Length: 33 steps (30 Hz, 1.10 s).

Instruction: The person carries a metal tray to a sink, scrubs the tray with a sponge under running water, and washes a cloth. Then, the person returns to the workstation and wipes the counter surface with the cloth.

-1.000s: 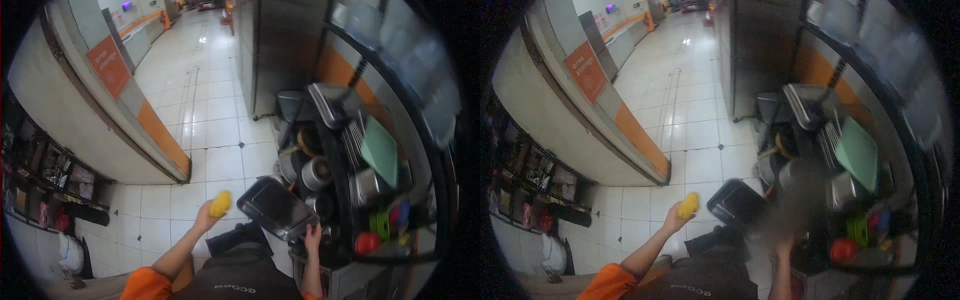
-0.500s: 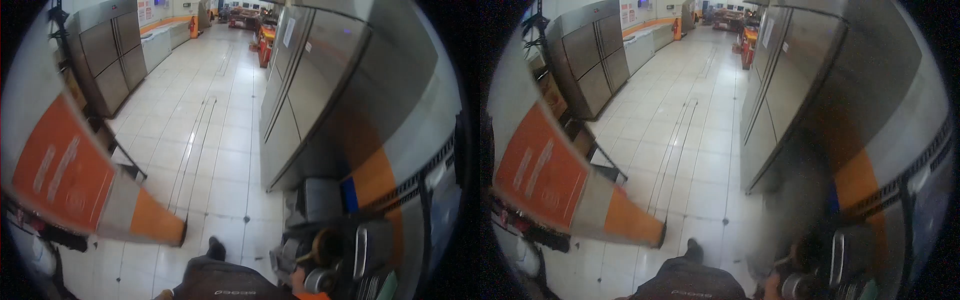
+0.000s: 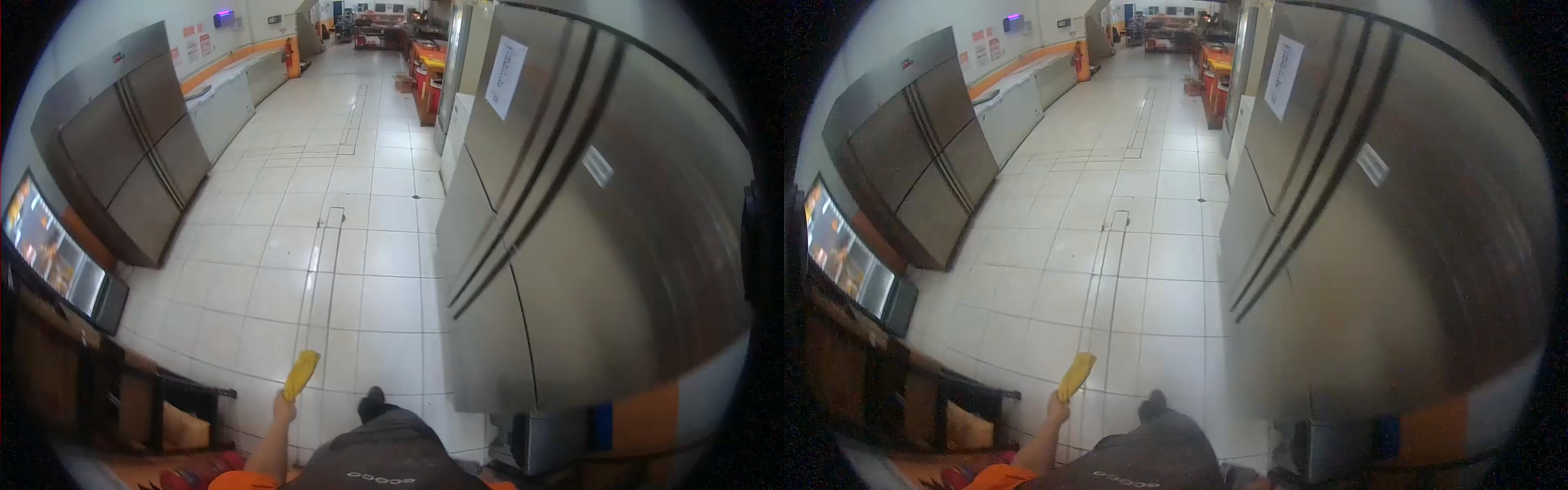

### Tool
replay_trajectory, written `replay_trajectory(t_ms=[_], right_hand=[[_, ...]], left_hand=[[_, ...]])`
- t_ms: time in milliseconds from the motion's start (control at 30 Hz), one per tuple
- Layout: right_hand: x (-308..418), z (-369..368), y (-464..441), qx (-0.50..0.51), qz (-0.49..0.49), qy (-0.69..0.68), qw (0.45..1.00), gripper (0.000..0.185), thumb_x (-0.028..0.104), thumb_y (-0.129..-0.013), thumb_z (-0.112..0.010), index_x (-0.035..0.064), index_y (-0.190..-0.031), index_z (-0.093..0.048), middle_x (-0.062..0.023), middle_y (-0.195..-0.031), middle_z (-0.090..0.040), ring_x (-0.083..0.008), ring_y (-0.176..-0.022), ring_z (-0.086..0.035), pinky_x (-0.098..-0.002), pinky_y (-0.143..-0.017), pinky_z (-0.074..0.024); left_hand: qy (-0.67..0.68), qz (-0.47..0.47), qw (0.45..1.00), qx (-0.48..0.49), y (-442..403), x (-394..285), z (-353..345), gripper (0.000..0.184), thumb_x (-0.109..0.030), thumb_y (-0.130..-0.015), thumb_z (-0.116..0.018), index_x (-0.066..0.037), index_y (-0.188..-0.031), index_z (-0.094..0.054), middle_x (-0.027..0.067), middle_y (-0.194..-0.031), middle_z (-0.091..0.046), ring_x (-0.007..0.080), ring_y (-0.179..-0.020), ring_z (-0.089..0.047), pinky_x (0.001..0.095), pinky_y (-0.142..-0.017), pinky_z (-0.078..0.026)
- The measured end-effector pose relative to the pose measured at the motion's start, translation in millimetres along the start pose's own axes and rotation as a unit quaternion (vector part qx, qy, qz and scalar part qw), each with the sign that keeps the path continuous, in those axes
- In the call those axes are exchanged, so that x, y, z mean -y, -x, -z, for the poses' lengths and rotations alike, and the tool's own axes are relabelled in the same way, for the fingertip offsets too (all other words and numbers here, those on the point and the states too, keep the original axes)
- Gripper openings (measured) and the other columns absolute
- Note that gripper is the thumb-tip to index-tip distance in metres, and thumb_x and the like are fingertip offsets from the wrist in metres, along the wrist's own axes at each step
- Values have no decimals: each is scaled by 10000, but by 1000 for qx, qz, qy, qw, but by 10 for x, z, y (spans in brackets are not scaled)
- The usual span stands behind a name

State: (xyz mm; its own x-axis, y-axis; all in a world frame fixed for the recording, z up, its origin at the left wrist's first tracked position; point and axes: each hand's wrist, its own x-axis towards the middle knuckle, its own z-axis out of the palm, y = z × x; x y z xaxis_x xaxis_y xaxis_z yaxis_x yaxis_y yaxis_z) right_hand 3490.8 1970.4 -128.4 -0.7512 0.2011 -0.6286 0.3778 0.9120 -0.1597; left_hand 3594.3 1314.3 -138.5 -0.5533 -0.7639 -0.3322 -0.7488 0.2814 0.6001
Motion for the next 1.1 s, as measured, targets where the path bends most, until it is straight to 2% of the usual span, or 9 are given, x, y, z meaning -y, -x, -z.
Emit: replay_trajectory(t_ms=[233, 333, 567, 633, 667, 733, 800, 1000, 1100], right_hand=[[3444, 928, -2251, -143, 112, -40, 983, 316, 97, -701, -641, 6, -1003, -648, -215, -987, -644, -404, -970, -609, -433, -856, -487], [5009, 1535, -3010, -167, 130, -68, 975, 302, 105, -715, -646, -1, -998, -639, -223, -987, -636, -411, -961, -608, -437, -851, -491], [6812, 1934, -4128, -232, 90, -49, 967, 330, 111, -719, -653, -18, -1021, -622, -255, -1024, -605, -422, -972, -595, -447, -846, -487], [7561, 2194, -3983, -160, 44, -40, 985, 392, 95, -727, -642, -21, -1099, -604, -245, -1101, -595, -409, -1046, -578, -438, -901, -468], [8049, 2480, -3924, -89, -2, -40, 995, 445, 86, -737, -632, -22, -1166, -583, -230, -1177, -582, -393, -1115, -557, -425, -958, -449], [8728, 2806, -4124, 3, -65, -27, 998, 486, 79, -746, -621, -21, -1219, -568, -217, -1237, -572, -382, -1170, -540, -414, -1005, -433], [9116, 2827, -4666, 7, -74, -23, 997, 463, 83, -742, -621, -19, -1192, -579, -222, -1206, -577, -390, -1142, -546, -418, -985, -439], [10538, 3228, -6513, -32, -72, -48, 996, 395, 96, -731, -621, -12, -1111, -612, -236, -1114, -592, -413, -1059, -564, -431, -925, -458], [11317, 3438, -7627, -124, 5, -58, 991, 363, 102, -725, -622, -8, -1071, -628, -243, -1068, -599, -425, -1017, -574, -437, -895, -467]], left_hand=[[-47, 93, 995, 1, -1060, 302, -613, 613, -291, -819, -677, -34, -1313, -420, 154, -924, -660, 287, -838, -668, 408, -786, -533], [-123, 161, 945, 258, -1842, -47, -144, 466, -306, -823, -662, -62, -1192, -514, 134, -955, -674, 280, -870, -672, 406, -795, -529], [-269, -162, 901, 300, -5159, -1572, 351, 253, -343, -832, -625, -129, -909, -736, 88, -1027, -706, 264, -945, -683, 401, -815, -521], [-418, -1, 840, 345, -6659, -2521, 314, 235, -297, -855, -604, -126, -982, -704, 67, -987, -711, 284, -907, -684, 412, -717, -540], [-444, -190, 858, 174, -7254, -2635, 317, 254, -274, -859, -599, -104, -1043, -639, 114, -940, -703, 299, -866, -686, 439, -702, -543], [-152, 8, 987, -52, -8153, -3892, 617, 251, -179, -872, -571, -57, -1088, -536, 160, -896, -679, 306, -762, -686, 443, -652, -554], [88, 115, 989, -39, -9076, -4903, 857, 391, -106, -856, -578, 9, -1167, -371, 218, -861, -645, 321, -574, -659, 423, -514, -558], [54, 91, 992, -70, -10980, -5845, 639, 492, -60, -883, -524, -13, -1247, -196, 228, -861, -619, 313, -636, -668, 426, -460, -551], [25, 170, 984, 49, -11440, -6105, 343, 538, -300, -963, -443, -8, -1359, -228, 261, -970, -637, 384, -752, -673, 466, -614, -554]])
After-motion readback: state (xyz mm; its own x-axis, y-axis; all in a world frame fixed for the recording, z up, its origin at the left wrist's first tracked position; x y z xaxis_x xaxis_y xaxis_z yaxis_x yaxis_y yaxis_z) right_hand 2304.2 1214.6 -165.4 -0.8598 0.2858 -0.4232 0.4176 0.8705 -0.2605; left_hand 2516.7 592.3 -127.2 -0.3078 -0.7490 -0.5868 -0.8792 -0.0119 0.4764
